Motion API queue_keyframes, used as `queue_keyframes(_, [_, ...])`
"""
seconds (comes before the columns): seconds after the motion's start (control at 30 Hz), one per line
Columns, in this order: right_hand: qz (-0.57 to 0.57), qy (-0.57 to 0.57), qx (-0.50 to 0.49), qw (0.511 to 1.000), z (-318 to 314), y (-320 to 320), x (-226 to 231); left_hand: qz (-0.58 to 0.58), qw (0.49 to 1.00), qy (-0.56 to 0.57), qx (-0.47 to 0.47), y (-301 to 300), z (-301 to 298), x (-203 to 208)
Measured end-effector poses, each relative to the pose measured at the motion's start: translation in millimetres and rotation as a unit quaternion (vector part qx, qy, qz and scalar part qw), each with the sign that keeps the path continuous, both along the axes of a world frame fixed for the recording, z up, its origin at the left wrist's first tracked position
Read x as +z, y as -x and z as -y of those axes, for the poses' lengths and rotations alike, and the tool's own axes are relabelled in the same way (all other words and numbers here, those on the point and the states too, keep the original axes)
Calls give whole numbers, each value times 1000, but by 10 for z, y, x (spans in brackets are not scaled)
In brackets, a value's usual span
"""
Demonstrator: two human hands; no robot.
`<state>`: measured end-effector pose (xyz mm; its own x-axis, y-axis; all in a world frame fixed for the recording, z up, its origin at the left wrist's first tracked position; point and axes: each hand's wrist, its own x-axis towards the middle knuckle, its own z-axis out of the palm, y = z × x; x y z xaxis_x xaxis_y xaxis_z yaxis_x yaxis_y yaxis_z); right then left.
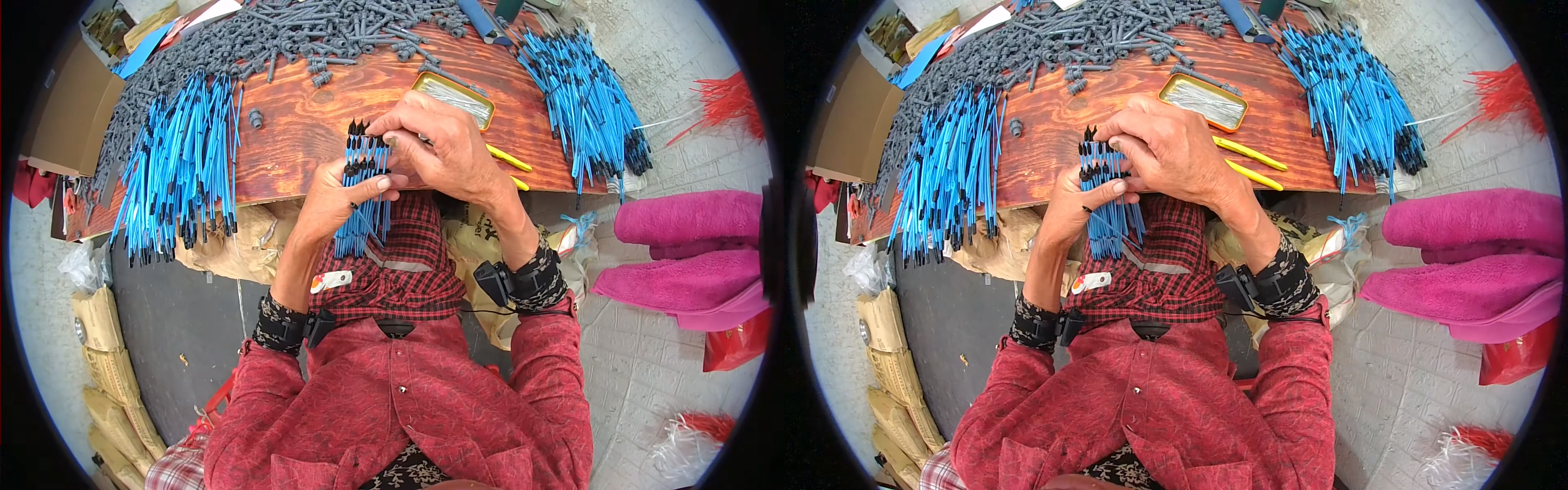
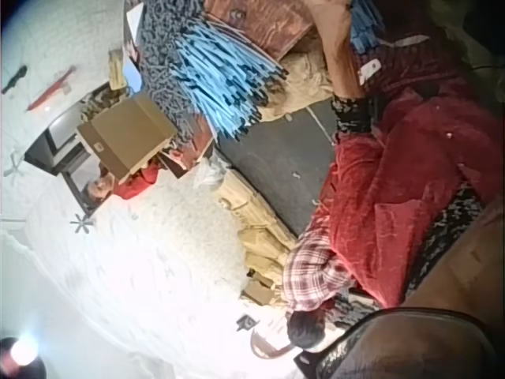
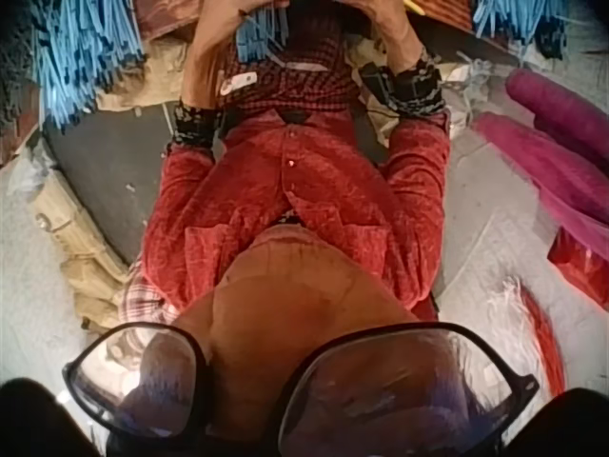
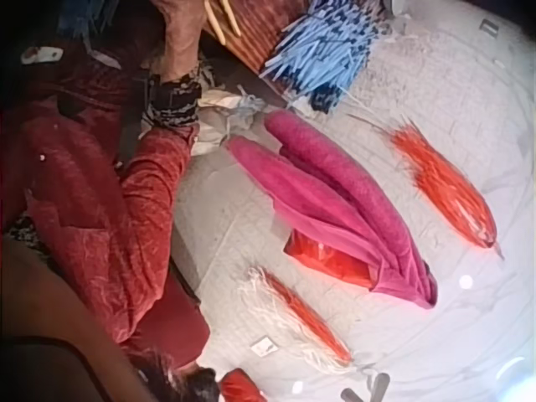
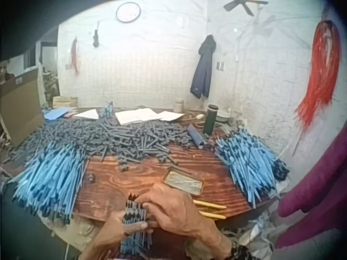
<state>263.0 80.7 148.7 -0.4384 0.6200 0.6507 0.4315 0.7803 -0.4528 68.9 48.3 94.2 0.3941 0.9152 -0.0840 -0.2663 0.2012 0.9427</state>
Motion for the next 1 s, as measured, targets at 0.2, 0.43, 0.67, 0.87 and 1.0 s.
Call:
queue_keyframes(0.2, [1, -15, -12, 1000, -26, 16, -31, -3, 1000, 10, -3, 0, 3, 19])
queue_keyframes(0.43, [17, -10, 13, 1000, -39, 25, 23, -27, 1000, 9, -12, 21, 4, 39])
queue_keyframes(0.67, [-18, 14, 8, 1000, -33, 57, -10, -41, 999, 9, -15, 23, -4, 71])
queue_keyframes(0.87, [-28, 10, -3, 1000, -6, 84, 3, -25, 1000, 14, -11, 7, 1, 60])
queue_keyframes(1.0, [-10, -15, -15, 1000, -2, 89, 0, -32, 999, 11, -7, -2, 5, 59])
